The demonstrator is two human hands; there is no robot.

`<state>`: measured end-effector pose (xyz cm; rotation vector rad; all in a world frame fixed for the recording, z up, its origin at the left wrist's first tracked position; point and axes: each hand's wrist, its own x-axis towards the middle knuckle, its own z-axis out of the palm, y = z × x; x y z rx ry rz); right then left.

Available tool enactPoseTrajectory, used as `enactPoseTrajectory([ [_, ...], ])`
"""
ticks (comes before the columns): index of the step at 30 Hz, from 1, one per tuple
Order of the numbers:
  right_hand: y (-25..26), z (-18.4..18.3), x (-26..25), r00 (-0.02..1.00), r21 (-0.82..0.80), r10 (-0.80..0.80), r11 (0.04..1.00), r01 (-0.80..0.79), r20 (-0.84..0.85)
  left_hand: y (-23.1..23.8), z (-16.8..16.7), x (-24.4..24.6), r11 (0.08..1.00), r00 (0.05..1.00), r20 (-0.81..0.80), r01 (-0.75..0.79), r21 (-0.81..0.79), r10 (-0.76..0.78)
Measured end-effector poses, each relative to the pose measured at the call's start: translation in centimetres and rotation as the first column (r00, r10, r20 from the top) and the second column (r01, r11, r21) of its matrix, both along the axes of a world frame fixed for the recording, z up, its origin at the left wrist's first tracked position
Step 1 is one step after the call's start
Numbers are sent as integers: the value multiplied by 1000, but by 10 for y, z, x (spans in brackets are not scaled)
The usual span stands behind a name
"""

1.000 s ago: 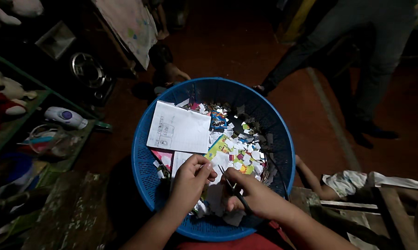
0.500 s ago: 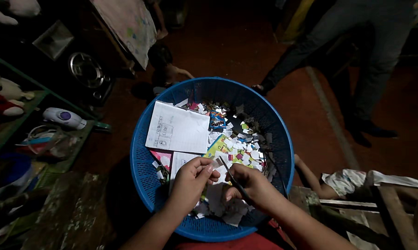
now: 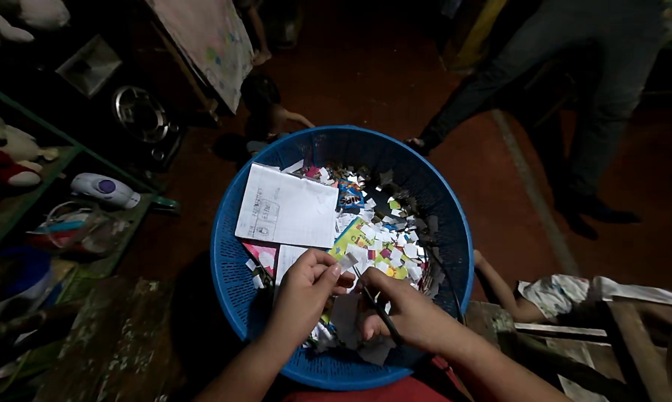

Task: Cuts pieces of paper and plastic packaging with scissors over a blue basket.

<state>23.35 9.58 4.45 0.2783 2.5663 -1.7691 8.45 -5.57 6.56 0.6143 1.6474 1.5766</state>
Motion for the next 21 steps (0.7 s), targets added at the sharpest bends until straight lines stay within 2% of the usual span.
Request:
enactPoseTrajectory([
  [6,0,0,0,1000,21,-8,1000,8,2,1,2,2,997,998,-42,47,-68,-50],
  [13,1,-1,1,992,-3,-127,992,127,24,2,3,2,993,996,-70,53,-106,-60],
  [15,0,-1,1,977,-19,-215,976,215,-5,3,3,1,979,988,-122,65,-195,-90],
  [17,2,-2,0,949,-70,-306,951,302,-68,5,0,0,929,947,-257,92,-359,-193],
  [19,4,-5,-1,927,-116,-350,935,336,-135,7,-7,0,862,849,-422,75,-502,-320],
  [21,4,-6,-2,903,-144,-388,919,366,-184,12,-11,1,797,744,-504,63,-601,-439],
])
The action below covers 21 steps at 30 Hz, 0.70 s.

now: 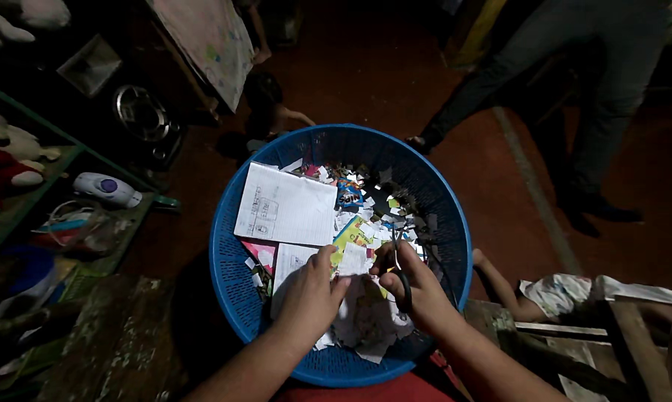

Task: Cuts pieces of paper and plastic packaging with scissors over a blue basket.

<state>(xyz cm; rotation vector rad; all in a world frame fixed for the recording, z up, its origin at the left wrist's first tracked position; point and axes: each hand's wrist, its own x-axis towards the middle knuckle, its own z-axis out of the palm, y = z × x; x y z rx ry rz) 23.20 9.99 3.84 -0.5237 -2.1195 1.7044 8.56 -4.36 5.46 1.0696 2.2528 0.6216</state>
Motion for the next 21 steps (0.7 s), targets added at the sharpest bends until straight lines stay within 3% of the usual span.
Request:
enactPoseTrajectory([
  [4,0,-1,1,999,-9,7,1000,-8,-39,12,-4,2,952,977,-90,166,-258,-195],
  [8,1,-3,0,998,1,27,1000,-27,-49,23,-8,13,906,957,-38,260,-333,-288],
  [14,2,-4,3,999,8,42,999,-42,-22,23,-11,22,931,970,46,244,-272,-240],
  [18,1,-4,2,999,14,47,999,-47,-5,17,-15,8,978,973,148,190,-87,-176],
  [21,0,-3,0,1000,19,18,1000,-17,-19,16,2,-4,997,989,133,58,49,-64],
])
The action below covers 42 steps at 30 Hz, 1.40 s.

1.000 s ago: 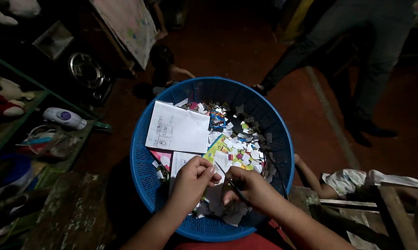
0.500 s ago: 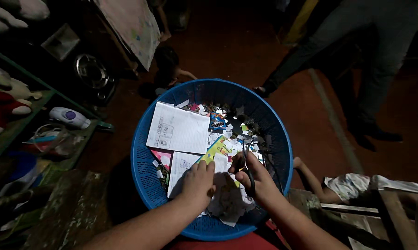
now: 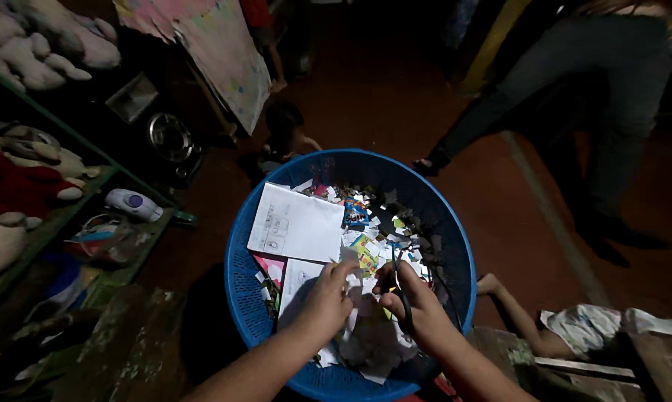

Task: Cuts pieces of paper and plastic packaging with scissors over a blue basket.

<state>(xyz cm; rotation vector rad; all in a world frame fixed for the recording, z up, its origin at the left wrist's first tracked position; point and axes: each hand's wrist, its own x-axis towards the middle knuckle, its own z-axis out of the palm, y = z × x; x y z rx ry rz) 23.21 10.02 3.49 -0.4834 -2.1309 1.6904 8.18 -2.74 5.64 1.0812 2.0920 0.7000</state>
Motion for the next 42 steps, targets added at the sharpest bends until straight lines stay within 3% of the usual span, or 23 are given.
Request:
enactPoseTrajectory([
  [4,0,0,-1,999,45,-23,999,21,43,-14,1,-1,915,976,-22,-195,354,217],
  [7,0,0,-2,998,103,-31,994,25,55,-21,-2,6,840,974,38,-212,500,224],
  [10,-2,0,-3,996,115,-82,990,87,-43,-24,-2,11,824,991,91,-130,551,96],
  [13,-4,0,-5,977,17,-144,989,148,-160,-24,-1,14,798,995,97,-49,601,-12],
  [20,-5,1,-5,955,-119,-182,980,158,-233,-26,-6,12,752,989,130,-31,658,-73],
  [26,-3,2,-5,946,-149,-184,978,148,-266,-23,-7,11,706,999,20,-35,707,30],
  [30,-2,3,-4,941,-173,-191,974,146,-279,-22,-12,8,643,968,-206,67,763,143],
  [35,-3,-3,-3,981,100,-46,993,66,-187,-21,-14,9,607,917,-334,139,783,220],
  [38,-5,-4,-2,994,173,20,985,-1,-104,-21,-15,10,582,945,-239,68,810,222],
  [42,-4,-2,0,991,179,135,975,-131,-9,-23,-10,7,533,966,3,-146,834,260],
])
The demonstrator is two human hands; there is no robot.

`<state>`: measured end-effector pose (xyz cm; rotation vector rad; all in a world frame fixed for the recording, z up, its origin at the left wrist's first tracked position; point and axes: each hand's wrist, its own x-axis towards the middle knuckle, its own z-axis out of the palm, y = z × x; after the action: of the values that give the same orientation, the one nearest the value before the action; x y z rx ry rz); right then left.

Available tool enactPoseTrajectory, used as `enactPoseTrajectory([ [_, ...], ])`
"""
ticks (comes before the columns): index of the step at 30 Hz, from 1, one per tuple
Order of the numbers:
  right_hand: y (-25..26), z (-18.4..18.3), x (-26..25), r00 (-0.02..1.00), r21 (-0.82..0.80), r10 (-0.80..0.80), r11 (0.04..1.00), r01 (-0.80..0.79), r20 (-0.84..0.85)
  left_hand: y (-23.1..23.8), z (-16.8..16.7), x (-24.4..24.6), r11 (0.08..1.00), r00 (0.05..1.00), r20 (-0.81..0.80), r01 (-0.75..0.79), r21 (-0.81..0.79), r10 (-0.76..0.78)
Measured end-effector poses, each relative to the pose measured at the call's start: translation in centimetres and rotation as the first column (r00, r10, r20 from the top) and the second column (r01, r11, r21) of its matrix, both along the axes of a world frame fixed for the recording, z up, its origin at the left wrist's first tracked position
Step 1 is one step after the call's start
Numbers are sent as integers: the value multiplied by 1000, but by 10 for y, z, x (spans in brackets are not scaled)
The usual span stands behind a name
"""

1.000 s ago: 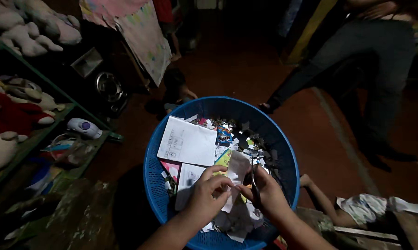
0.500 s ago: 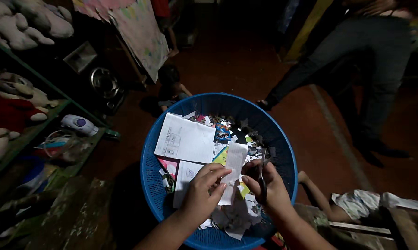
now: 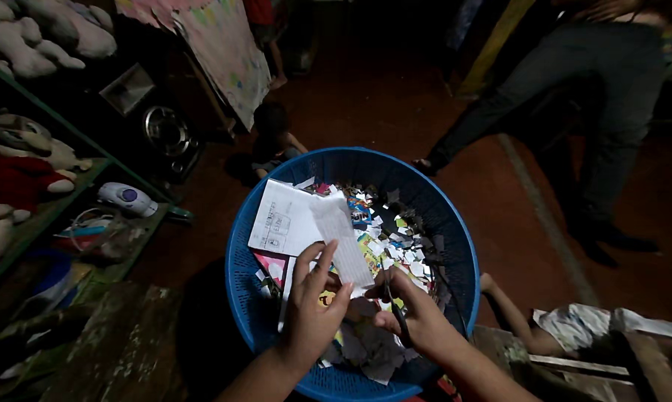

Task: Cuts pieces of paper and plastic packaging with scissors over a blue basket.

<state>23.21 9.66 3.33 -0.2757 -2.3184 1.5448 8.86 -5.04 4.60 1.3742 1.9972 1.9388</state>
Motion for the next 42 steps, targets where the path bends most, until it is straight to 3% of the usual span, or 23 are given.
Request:
enactPoseTrajectory([
  [5,-2,6,1,964,-37,190,982,-187,188,-1,5,-6,1000,983,185,-16,10,13],
  [12,-5,6,1,960,-96,253,965,-242,118,1,5,-1,999,976,217,37,-2,-35],
  [26,-8,6,2,987,-167,136,979,-121,81,1,5,1,999,972,231,53,-11,-49],
  [42,-10,3,1,991,-197,118,975,-103,63,-1,4,7,989,960,251,141,-46,-125],
])
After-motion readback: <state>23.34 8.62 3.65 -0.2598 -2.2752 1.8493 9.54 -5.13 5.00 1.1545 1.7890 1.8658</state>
